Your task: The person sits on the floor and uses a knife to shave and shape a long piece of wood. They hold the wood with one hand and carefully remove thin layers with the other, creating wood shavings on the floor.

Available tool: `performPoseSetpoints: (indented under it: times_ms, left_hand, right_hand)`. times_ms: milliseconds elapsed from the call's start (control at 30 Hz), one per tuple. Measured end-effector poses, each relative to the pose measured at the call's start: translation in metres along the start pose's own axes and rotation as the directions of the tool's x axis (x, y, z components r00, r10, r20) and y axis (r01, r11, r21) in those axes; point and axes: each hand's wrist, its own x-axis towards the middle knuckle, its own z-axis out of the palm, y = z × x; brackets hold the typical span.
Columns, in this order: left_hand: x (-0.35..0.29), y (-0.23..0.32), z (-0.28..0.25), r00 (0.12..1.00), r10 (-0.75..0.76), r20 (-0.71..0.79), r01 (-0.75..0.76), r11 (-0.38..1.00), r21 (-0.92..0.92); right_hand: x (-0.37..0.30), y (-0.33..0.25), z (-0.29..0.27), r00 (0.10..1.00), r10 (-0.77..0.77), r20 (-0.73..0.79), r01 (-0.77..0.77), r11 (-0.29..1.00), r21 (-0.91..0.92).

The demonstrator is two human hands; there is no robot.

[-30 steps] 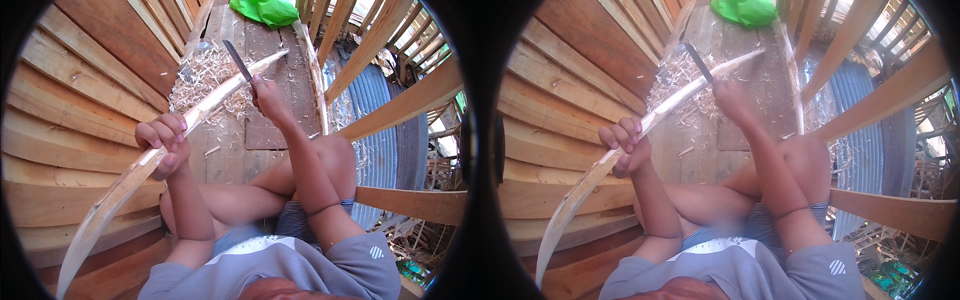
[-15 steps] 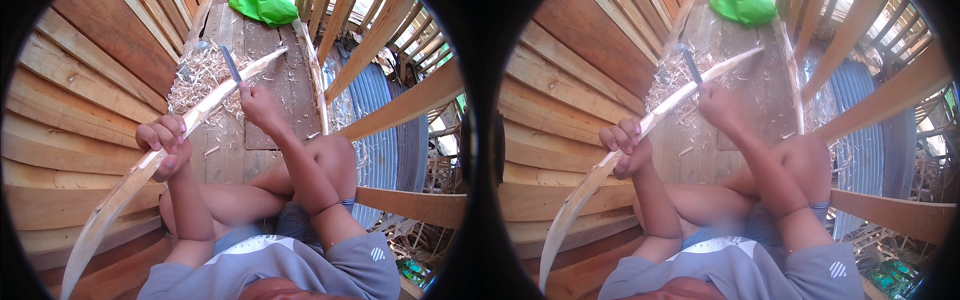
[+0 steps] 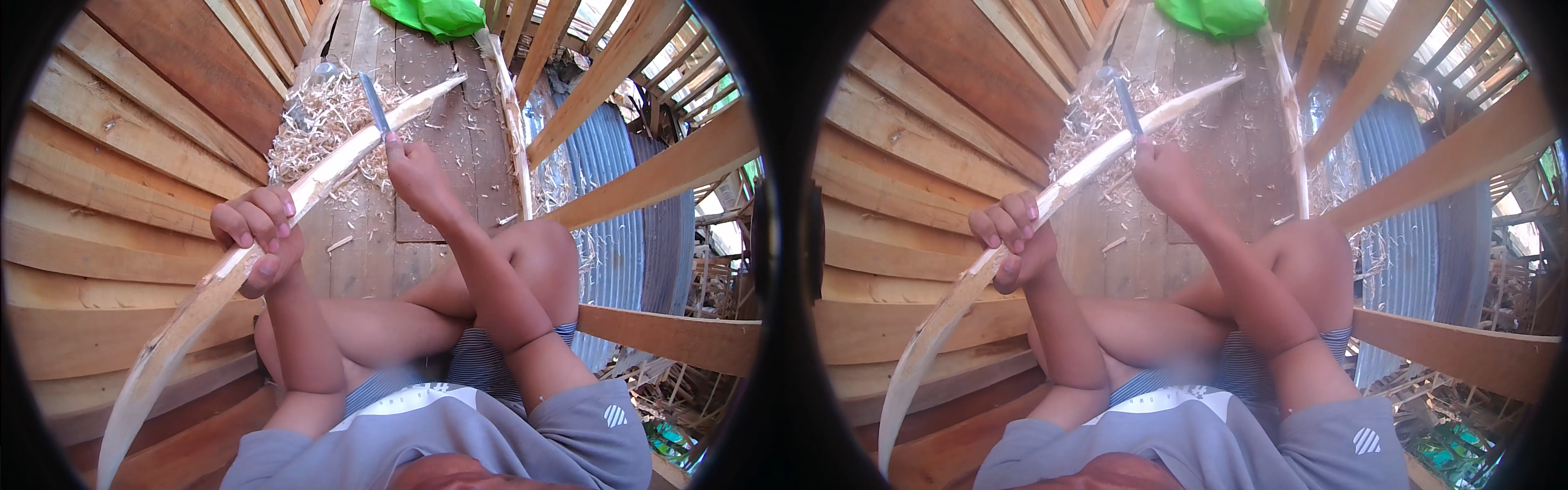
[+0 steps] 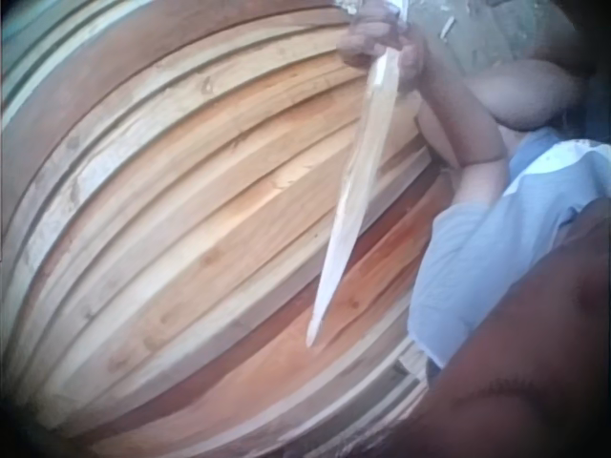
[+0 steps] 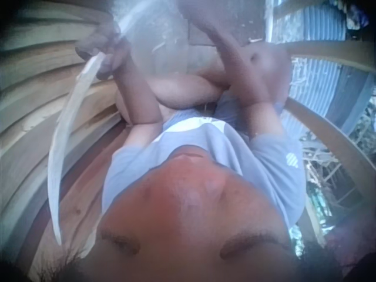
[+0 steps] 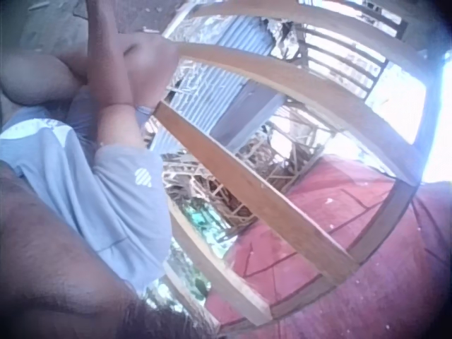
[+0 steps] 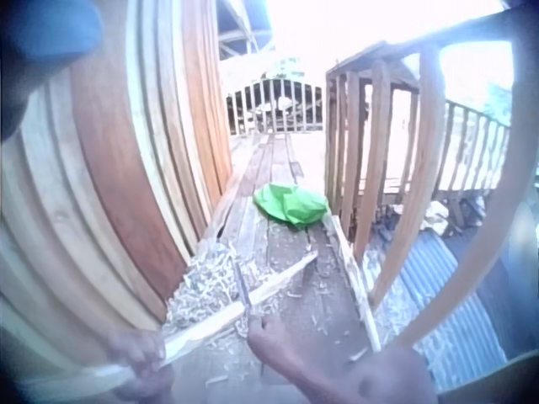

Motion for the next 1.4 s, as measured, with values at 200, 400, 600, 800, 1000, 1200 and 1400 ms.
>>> performPoseSetpoints:
  times_ms: [200,400,600,800,1000,1200,1400]
  left_hand:
    - [-0.002,0.0,-0.002,0.999,-0.011,-0.034,0.012,0.999,0.04]
    - [0.002,0.004,0.001,1.0,-0.016,-0.013,0.016,0.999,0.035]
    - [0.005,0.004,0.0,0.999,-0.036,0.037,0.035,0.999,0.033]
    - [0.004,0.002,0.0,1.0,-0.024,0.016,0.024,1.0,0.003]
    - [0.006,-0.001,0.005,1.0,-0.024,0.013,0.024,1.0,0.011]
    - [0.005,-0.001,0.001,1.0,-0.012,0.011,0.012,1.0,0.028]
    - [0.002,-0.001,0.003,0.999,-0.026,-0.041,0.028,0.999,0.047]
  right_hand:
    - [-0.001,-0.005,-0.004,0.999,0.03,0.031,-0.026,0.99,-0.142]
    - [0.003,0.0,-0.007,0.996,0.086,-0.009,-0.085,0.995,0.044]
    - [0.006,0.001,-0.012,0.975,0.22,-0.002,-0.219,0.969,0.111]
    - [-0.001,-0.004,-0.006,0.985,0.17,0.038,-0.172,0.982,0.079]
    - [-0.002,-0.006,-0.004,0.994,0.106,0.025,-0.107,0.993,0.042]
    - [-0.012,-0.013,0.012,0.967,0.224,0.12,-0.25,0.926,0.284]
    - [-0.002,0.008,0.022,0.997,0.058,-0.045,-0.048,0.978,0.201]
